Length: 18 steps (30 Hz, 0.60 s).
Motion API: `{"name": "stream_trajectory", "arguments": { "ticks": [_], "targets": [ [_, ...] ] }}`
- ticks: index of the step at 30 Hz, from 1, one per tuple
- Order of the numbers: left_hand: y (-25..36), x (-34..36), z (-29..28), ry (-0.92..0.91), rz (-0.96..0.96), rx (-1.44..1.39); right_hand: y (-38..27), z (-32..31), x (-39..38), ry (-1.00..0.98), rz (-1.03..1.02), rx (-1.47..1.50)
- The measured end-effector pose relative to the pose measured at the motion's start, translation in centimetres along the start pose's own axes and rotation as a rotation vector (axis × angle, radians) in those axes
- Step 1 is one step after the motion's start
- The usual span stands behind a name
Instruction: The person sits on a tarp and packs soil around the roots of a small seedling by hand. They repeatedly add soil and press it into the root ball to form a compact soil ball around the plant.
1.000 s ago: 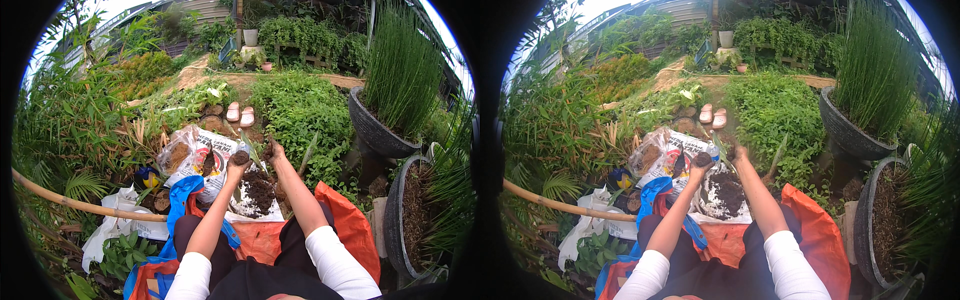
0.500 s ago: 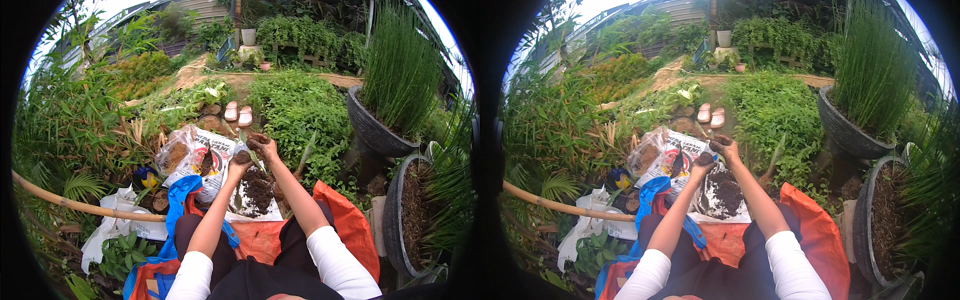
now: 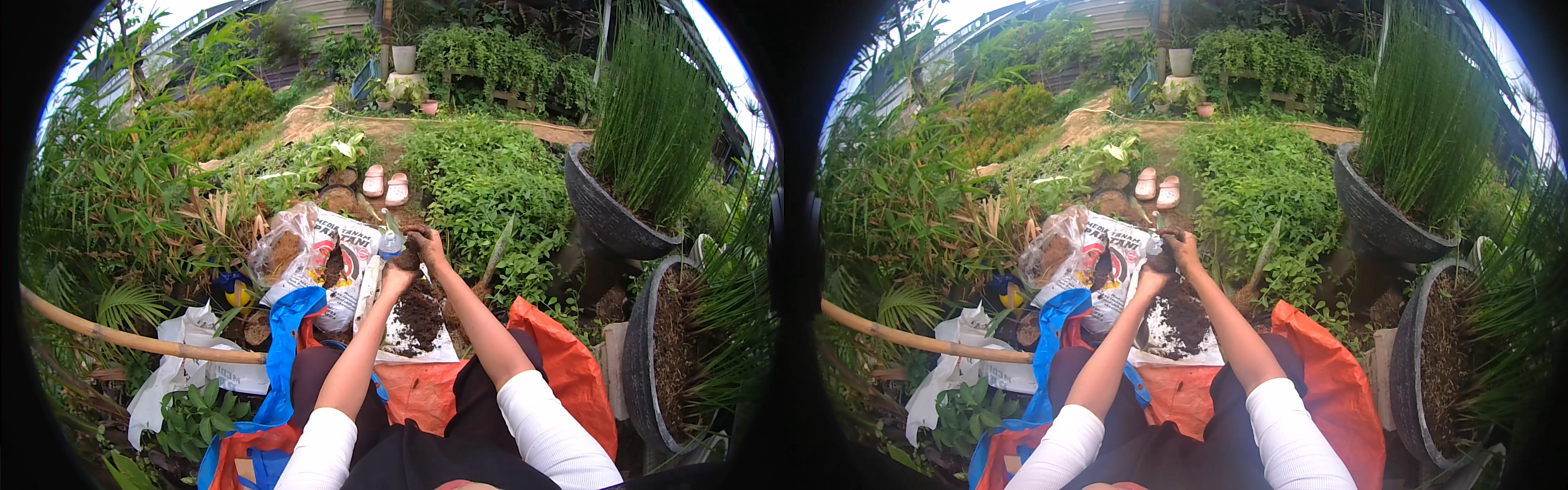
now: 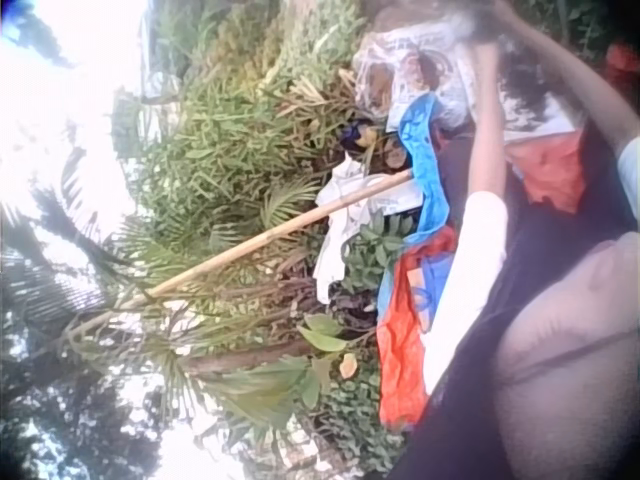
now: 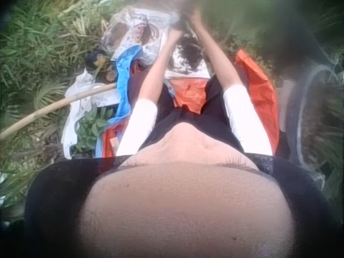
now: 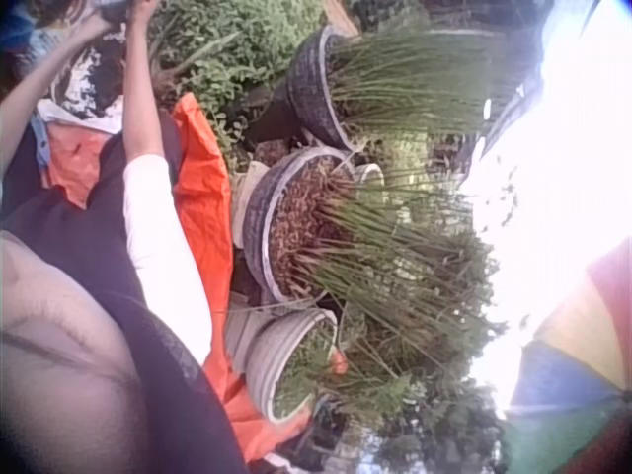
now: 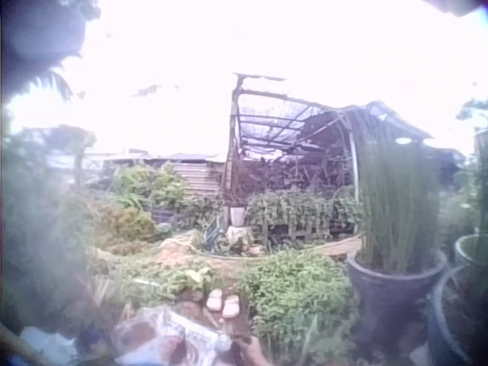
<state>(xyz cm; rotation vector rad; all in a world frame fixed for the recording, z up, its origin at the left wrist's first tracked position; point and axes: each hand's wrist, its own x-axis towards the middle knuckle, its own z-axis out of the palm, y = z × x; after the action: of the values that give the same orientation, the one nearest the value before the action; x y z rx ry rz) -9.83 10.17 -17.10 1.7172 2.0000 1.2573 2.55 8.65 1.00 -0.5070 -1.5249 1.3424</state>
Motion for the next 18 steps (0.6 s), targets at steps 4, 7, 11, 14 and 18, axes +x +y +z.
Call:
{"name": "stream_trajectory", "arguments": {
  "ticks": [4, 7, 11, 14, 18],
  "targets": [
    [3.9, -0.9, 0.0, -0.135, 0.064, 0.057, 0.6, -1.4, -0.8, 0.026, 0.117, -0.372],
    [9.6, -1.3, -2.8, -0.3, 0.122, 0.068, 0.3, -2.7, -1.5, 0.067, -0.02, -0.699],
    [11.2, -2.7, -6.1, -0.331, -0.051, -0.414, 1.5, -2.3, -0.9, 0.256, 0.054, -0.562],
    [10.8, -3.2, -6.4, -0.239, -0.076, -0.475, 2.7, -2.6, 0.1, 0.333, 0.245, -0.313],
    [11.8, -3.5, -6.4, -0.198, -0.199, -0.303, 2.6, -4.5, 0.4, 0.255, 0.437, 0.282]
  ]
}}
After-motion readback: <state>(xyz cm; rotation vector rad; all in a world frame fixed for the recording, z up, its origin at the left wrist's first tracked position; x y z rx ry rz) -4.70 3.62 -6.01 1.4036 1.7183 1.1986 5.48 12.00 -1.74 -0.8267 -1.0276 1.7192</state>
